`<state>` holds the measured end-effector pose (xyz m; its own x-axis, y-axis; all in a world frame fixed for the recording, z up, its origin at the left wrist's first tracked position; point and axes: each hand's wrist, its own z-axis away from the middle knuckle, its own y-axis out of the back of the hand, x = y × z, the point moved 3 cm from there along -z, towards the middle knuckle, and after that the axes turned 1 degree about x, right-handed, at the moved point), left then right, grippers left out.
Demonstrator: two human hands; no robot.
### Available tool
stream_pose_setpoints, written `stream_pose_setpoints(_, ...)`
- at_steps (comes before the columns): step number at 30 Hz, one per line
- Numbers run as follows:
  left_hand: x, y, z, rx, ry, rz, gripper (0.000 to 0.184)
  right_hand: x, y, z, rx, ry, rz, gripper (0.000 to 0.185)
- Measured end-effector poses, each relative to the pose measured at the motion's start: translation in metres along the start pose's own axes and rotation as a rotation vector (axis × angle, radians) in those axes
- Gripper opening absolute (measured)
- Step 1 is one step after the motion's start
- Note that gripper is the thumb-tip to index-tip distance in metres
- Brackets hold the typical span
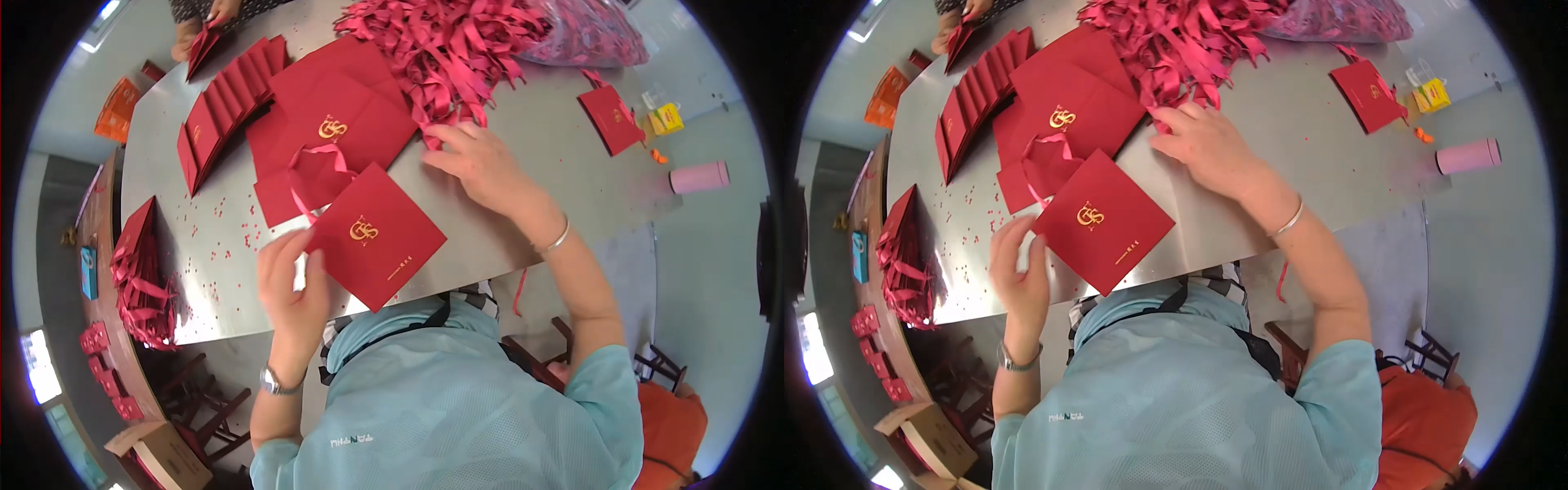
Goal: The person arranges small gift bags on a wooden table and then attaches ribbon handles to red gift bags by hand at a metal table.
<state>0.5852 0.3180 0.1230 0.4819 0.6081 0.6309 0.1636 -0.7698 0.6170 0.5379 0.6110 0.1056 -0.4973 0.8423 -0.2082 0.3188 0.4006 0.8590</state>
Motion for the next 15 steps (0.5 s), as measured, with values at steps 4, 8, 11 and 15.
stream_pose_setpoints(4,0.011,-0.033,-0.032,-0.079,-0.143,-0.222,0.029,0.016,-0.005,-0.003,-0.225,0.208,0.001,0.015)
stream_pose_setpoints(8,0.009,-0.053,-0.046,-0.23,-0.066,-0.348,0.028,0.0,0.006,-0.003,-0.097,0.18,-0.111,0.007)
stream_pose_setpoints(11,0.002,-0.053,-0.044,-0.315,0.026,-0.285,0.024,-0.032,0.013,0.01,0.066,-0.009,-0.532,0.006)
stream_pose_setpoints(15,0.007,-0.036,-0.04,-0.378,0.161,-0.015,0.018,-0.091,0.003,0.021,-0.009,-0.108,-0.719,0.008)
